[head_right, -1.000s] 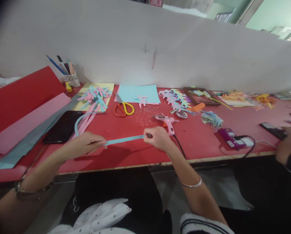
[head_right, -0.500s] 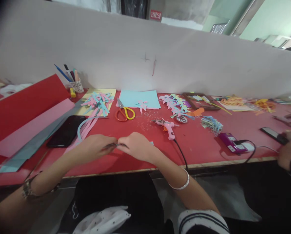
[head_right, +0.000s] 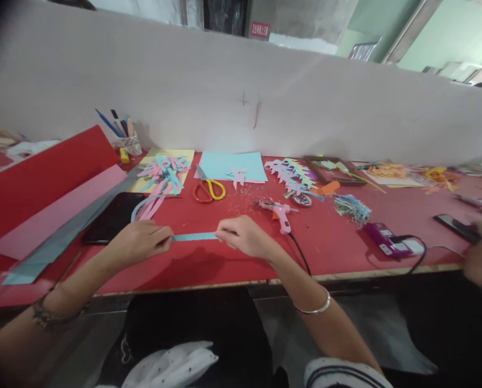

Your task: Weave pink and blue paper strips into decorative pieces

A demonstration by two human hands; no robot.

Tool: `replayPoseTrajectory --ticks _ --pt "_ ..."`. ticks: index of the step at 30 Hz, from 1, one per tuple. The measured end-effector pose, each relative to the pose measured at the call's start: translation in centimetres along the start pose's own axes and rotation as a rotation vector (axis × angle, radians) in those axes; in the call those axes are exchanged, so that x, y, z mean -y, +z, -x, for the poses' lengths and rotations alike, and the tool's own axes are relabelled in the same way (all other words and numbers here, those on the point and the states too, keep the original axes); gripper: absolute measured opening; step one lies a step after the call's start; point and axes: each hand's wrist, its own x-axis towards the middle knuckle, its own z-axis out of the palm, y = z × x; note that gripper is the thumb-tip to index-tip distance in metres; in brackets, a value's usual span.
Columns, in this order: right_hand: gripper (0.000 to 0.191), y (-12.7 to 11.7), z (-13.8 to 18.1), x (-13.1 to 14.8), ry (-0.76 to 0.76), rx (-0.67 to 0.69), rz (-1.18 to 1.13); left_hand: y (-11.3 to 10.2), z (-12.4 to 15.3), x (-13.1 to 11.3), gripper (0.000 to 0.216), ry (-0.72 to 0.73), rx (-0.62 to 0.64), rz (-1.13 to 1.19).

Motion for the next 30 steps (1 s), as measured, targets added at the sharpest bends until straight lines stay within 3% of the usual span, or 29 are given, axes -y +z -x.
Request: replayPoseTrajectory --ticks 7,10,13,15,19,24,30 --pt "0.025 -2.1 2.1 -1.3 0.049 -0.038 0.033 -0.8 3.3 2.6 0.031 -0.034 0.049 -0.039" --pt "0.025 -2.4 2.3 -1.6 0.03 -0.034 0.088 -1.7 3.8 3.5 0.03 -0.219 0.1 -0.063" --pt "0.026 -2.0 1.5 -1.2 -0.123 -0.031 0.217 -2.3 2.3 3.0 0.026 -0.457 0.113 0.058" --pt "0.025 -1.6 0.6 -0.6 -0.222 0.01 0.27 -2.4 0.5 1.8 0.028 -0.392 0.079 0.287" --pt "0.024 -1.3 -0.2 0.5 -0.278 0.049 0.32 -2.2 -1.9 -0.4 0.031 -0.286 0.287 0.556" --pt "0.021 -0.6 0.2 1.5 -0.245 -0.116 0.468 -2.8 -3.0 -1.4 0.033 -0.407 0.429 0.783" --pt "0.015 1.9 -0.7 1.2 -0.298 -0.221 0.523 -3.1 -4.2 -2.5 0.032 -0.514 0.433 0.962"
